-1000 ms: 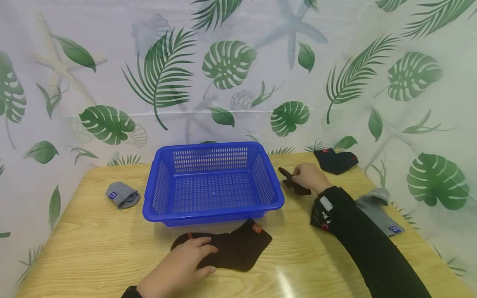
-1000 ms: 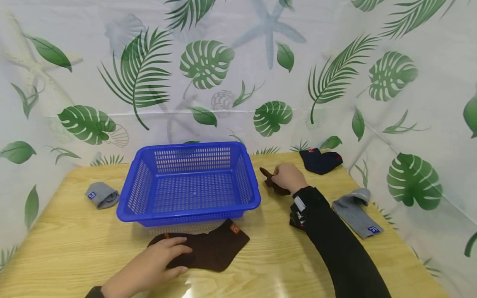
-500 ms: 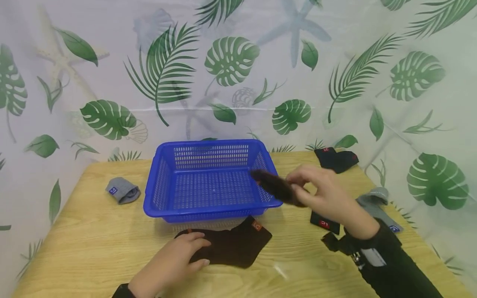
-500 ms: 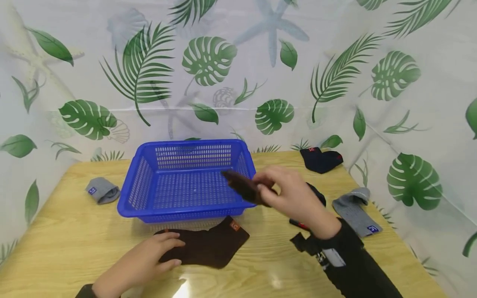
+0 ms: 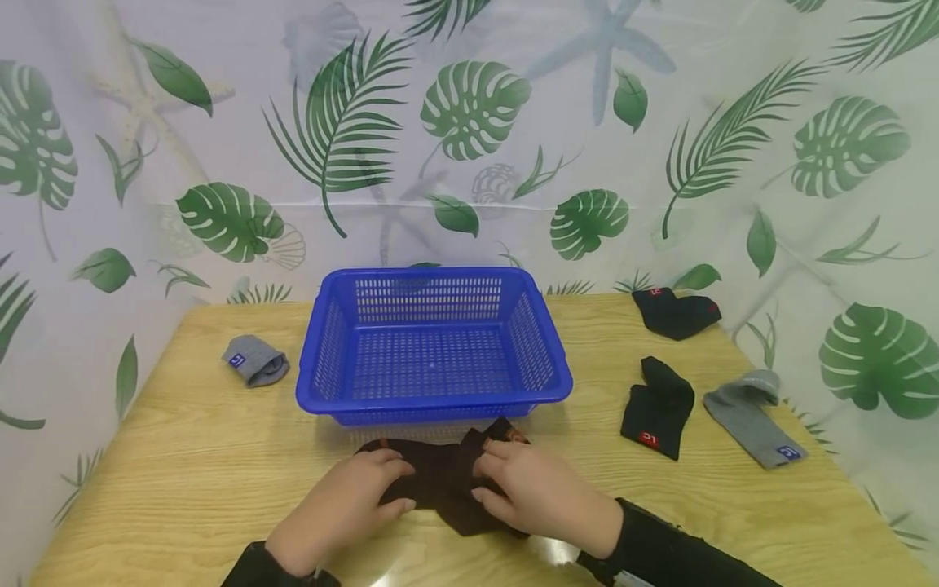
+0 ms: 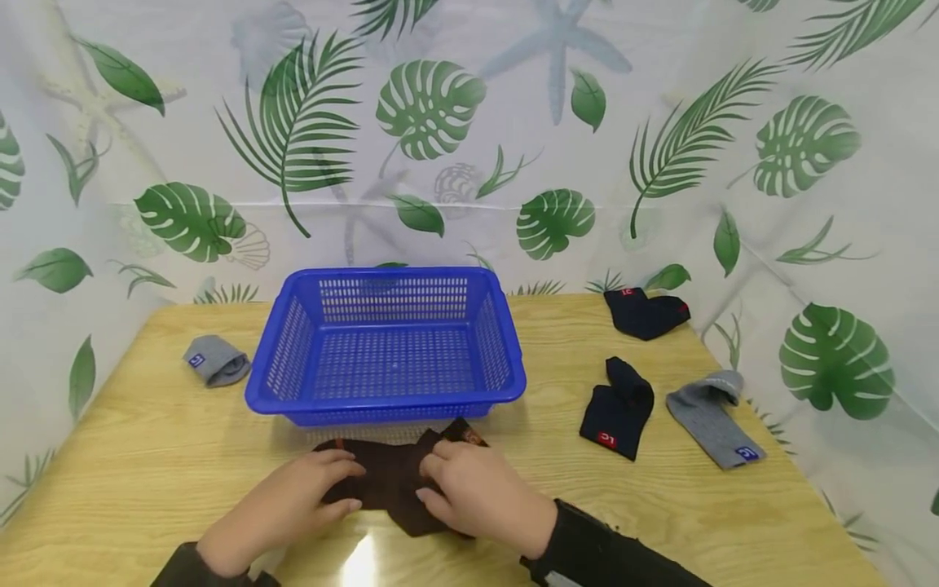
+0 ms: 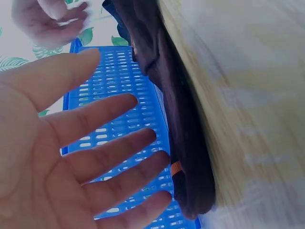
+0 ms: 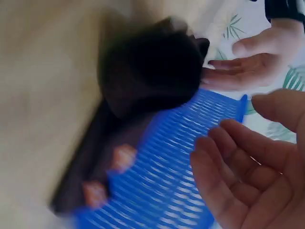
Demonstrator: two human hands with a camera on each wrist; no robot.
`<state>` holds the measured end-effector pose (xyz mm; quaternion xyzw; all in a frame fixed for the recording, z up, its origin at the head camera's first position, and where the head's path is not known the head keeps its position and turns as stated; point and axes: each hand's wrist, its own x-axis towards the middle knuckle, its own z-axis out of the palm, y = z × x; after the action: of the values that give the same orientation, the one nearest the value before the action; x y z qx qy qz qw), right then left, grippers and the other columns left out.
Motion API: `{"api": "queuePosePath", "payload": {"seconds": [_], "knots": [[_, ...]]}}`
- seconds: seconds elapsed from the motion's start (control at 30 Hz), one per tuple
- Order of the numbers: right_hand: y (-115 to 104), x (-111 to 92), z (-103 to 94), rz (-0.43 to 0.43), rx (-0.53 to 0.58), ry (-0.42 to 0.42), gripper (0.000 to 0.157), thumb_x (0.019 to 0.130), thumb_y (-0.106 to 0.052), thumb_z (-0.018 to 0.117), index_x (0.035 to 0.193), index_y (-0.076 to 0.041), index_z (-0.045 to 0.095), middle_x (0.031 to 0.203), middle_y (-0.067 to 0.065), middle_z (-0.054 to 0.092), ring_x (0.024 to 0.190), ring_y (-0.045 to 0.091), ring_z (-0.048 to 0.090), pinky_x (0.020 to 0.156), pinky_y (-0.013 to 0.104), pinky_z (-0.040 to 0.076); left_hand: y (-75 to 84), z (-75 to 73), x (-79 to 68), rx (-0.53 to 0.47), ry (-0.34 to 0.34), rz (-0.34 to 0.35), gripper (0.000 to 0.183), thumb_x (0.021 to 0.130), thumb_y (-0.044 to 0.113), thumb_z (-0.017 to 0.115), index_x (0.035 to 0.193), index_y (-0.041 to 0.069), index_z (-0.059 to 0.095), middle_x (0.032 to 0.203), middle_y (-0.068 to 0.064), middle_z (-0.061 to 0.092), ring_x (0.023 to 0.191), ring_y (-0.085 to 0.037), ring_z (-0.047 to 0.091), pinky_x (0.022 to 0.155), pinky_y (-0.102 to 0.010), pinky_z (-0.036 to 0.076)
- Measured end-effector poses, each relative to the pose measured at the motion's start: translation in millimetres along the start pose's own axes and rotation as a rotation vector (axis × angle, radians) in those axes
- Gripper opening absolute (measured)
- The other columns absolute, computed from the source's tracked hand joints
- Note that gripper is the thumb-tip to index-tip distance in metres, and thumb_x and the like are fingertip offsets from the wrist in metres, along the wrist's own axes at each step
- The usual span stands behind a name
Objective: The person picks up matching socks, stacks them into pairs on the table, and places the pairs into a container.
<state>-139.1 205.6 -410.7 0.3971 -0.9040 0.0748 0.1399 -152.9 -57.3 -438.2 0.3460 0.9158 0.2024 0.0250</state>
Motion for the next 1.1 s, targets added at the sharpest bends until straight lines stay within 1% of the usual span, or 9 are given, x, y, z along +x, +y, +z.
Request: {"api": "queuePosePath", "payload": {"seconds": [0.1,0.17,0.27,0.33,0.47,0.63,0.73,0.93,1.1], "knots": [[9.3,5.0,8.1,0.117,0.023,-0.057,0.008,0.087,-0.015,0.069,0.082,-0.01,0.067,0.076,-0.001,0.061,0.067,0.013,0.06,0.058,0.028,0.049,1.4,1.3,2.5,0.019,0.022,-0.029,0.02,0.085,0.027,0.074,0.093,0.008,0.07,0.087,-0.001,0.067,0.084,-0.02,0.064,0.076,-0.039,0.053],[17.6,8.4,12.4,0.208,0.019,-0.094,0.014,0.087,-0.013,0.069,0.074,-0.01,0.063,0.067,-0.002,0.056,0.058,0.013,0.054,0.052,0.029,0.045,2.3,3.1,5.7,0.018,0.031,-0.062,0.016,0.084,0.027,0.075,0.08,0.013,0.068,0.073,0.005,0.063,0.071,-0.015,0.06,0.064,-0.035,0.051],[28.5,11.7,22.4,0.297,0.038,-0.164,0.026,0.088,-0.016,0.07,0.066,-0.013,0.056,0.061,-0.005,0.047,0.053,0.011,0.045,0.048,0.028,0.038,4.3,8.5,11.7,0.0,0.019,-0.11,0.023,0.084,0.03,0.074,0.068,0.017,0.064,0.062,0.009,0.058,0.058,-0.009,0.053,0.055,-0.031,0.045],[33.8,13.6,30.9,0.326,0.082,-0.197,0.029,0.087,-0.017,0.071,0.065,-0.014,0.053,0.061,-0.006,0.044,0.054,0.009,0.042,0.048,0.026,0.036,6.9,14.2,16.3,-0.012,-0.002,-0.132,0.029,0.085,0.035,0.073,0.064,0.018,0.062,0.06,0.01,0.056,0.053,-0.007,0.049,0.052,-0.029,0.043],[39.2,15.4,44.8,0.356,0.126,-0.203,0.028,0.082,-0.014,0.073,0.065,-0.014,0.05,0.061,-0.006,0.043,0.054,0.008,0.041,0.048,0.026,0.034,16.4,26.0,25.3,-0.033,-0.075,-0.157,0.04,0.084,0.044,0.072,0.058,0.018,0.057,0.053,0.011,0.05,0.047,-0.005,0.043,0.045,-0.026,0.038],[39.3,21.1,47.6,0.353,0.172,-0.223,0.03,0.079,-0.01,0.074,0.067,-0.015,0.047,0.061,-0.007,0.041,0.055,0.008,0.04,0.049,0.025,0.032,25.1,32.5,34.7,0.042,-0.115,-0.192,0.045,0.075,0.044,0.081,0.052,0.018,0.052,0.053,0.009,0.05,0.049,-0.009,0.049,0.043,-0.03,0.043],[34.6,25.4,38.1,0.317,0.19,-0.235,0.031,0.08,-0.013,0.076,0.071,-0.016,0.047,0.063,-0.008,0.042,0.056,0.007,0.04,0.048,0.024,0.032,25.2,31.8,36.4,0.053,-0.136,-0.217,0.043,0.072,0.042,0.083,0.053,0.017,0.053,0.057,0.007,0.051,0.054,-0.012,0.052,0.046,-0.034,0.045],[25.0,32.0,-7.9,0.244,0.306,-0.174,0.024,0.084,-0.016,0.076,0.079,-0.016,0.053,0.066,-0.009,0.054,0.054,0.001,0.043,0.047,0.019,0.037,19.9,26.4,35.7,-0.109,-0.134,-0.207,0.039,0.074,0.046,0.081,0.077,0.013,0.059,0.068,0.005,0.057,0.06,-0.012,0.054,0.053,-0.031,0.044],[18.0,33.9,-48.4,0.22,0.433,-0.055,0.019,0.086,-0.011,0.073,0.087,-0.013,0.055,0.078,-0.001,0.065,0.044,-0.005,0.044,0.042,0.017,0.04,15.3,25.1,39.5,-0.277,-0.084,-0.065,0.046,0.073,0.042,0.084,0.105,0.013,0.066,0.098,0.001,0.069,0.091,-0.017,0.065,0.077,-0.035,0.053]]}}
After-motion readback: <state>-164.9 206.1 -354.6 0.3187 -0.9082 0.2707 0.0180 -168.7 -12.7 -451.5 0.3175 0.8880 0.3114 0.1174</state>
